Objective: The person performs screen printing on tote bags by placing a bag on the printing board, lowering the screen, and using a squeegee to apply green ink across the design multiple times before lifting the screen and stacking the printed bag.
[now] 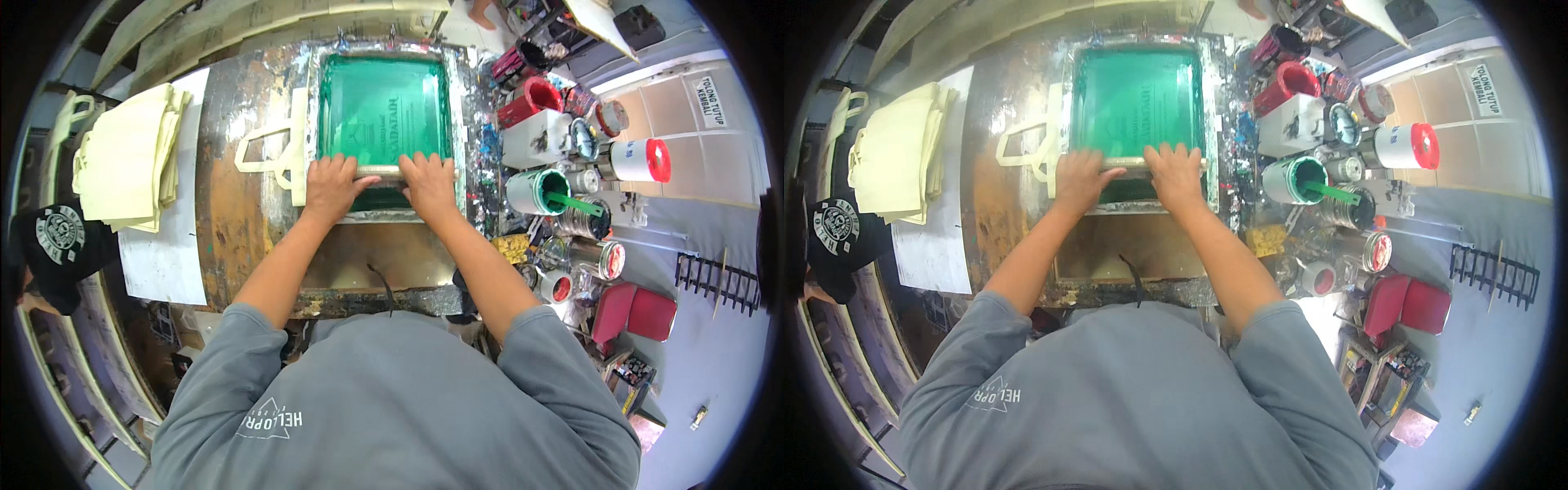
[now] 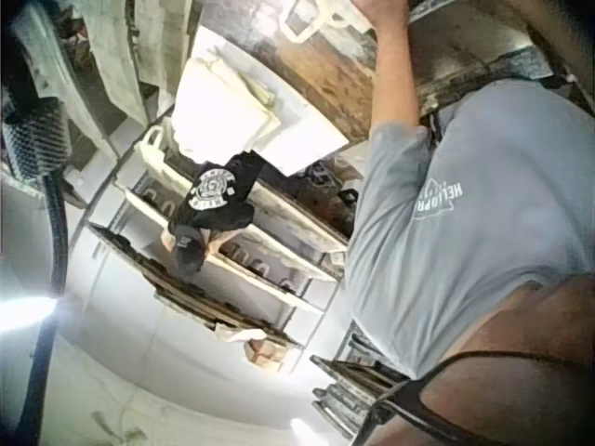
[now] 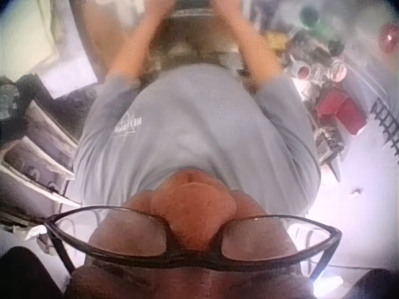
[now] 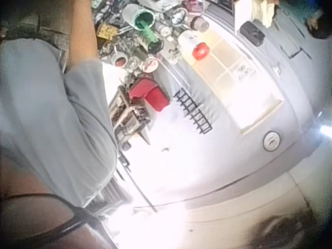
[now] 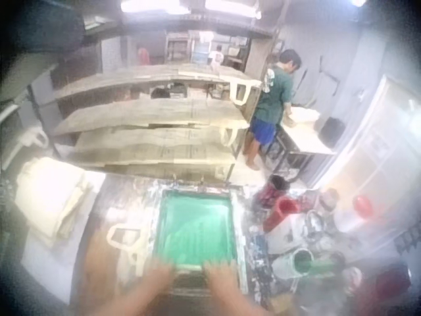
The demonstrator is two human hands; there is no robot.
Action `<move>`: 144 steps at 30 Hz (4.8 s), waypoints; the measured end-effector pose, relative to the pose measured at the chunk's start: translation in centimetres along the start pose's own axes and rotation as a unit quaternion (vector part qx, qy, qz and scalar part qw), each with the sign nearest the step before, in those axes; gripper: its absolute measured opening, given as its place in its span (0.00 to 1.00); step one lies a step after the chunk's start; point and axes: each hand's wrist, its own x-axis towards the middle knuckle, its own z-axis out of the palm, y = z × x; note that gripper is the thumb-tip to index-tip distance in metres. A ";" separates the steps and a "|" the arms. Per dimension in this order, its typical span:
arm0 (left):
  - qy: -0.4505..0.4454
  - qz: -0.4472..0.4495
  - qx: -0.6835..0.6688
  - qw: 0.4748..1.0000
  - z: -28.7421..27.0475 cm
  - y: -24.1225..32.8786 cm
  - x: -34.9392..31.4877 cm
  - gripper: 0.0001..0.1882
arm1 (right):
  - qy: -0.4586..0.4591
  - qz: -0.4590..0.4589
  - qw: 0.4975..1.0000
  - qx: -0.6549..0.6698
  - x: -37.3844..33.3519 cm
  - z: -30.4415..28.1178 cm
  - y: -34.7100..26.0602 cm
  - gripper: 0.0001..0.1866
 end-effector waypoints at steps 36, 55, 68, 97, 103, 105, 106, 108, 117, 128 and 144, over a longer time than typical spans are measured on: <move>0.030 -0.360 -0.093 0.928 7.6 -8.2 -7.3 0.26 | 0.288 -0.021 0.957 -0.014 15.4 -20.3 2.7 0.32; 0.330 -0.626 -0.287 0.646 -11.4 -15.4 -43.6 0.07 | 0.241 -0.024 0.970 0.005 14.9 -21.7 1.5 0.25; 0.302 -0.596 0.007 0.744 -13.4 -38.8 -16.4 0.37 | 0.197 -0.004 0.980 -0.017 16.9 -22.9 1.9 0.23; 0.283 -0.691 -0.011 0.665 -15.8 -50.4 -13.4 0.40 | 0.192 0.012 0.981 0.024 19.0 -23.1 3.2 0.22; 0.432 -0.699 -0.305 0.481 -16.5 -52.0 -12.5 0.21 | 0.199 0.009 0.980 0.016 18.3 -22.9 2.9 0.22; 0.415 -0.718 -0.268 0.491 -16.4 -51.9 -12.6 0.23 | 0.210 0.002 0.978 0.015 18.1 -22.8 2.9 0.22; 0.399 -0.720 -0.251 0.510 -16.3 -51.8 -12.7 0.25 | 0.203 0.001 0.979 0.014 18.0 -22.7 2.9 0.22; 0.368 -0.734 -0.197 0.535 -16.1 -51.4 -12.8 0.28 | 0.201 -0.005 0.979 0.014 17.9 -22.5 2.8 0.22; 0.208 -0.756 -0.023 0.620 -17.7 -50.8 -10.3 0.28 | 0.174 0.012 0.985 0.008 17.9 -22.5 2.8 0.21; 0.400 -0.658 -0.363 0.524 -17.6 -54.5 -11.3 0.20 | 0.180 0.023 0.983 0.019 18.0 -22.7 2.7 0.20; 0.302 -0.581 -0.574 0.491 -0.3 -9.9 -6.4 0.19 | 0.246 -0.007 0.969 0.032 17.9 -22.6 2.6 0.30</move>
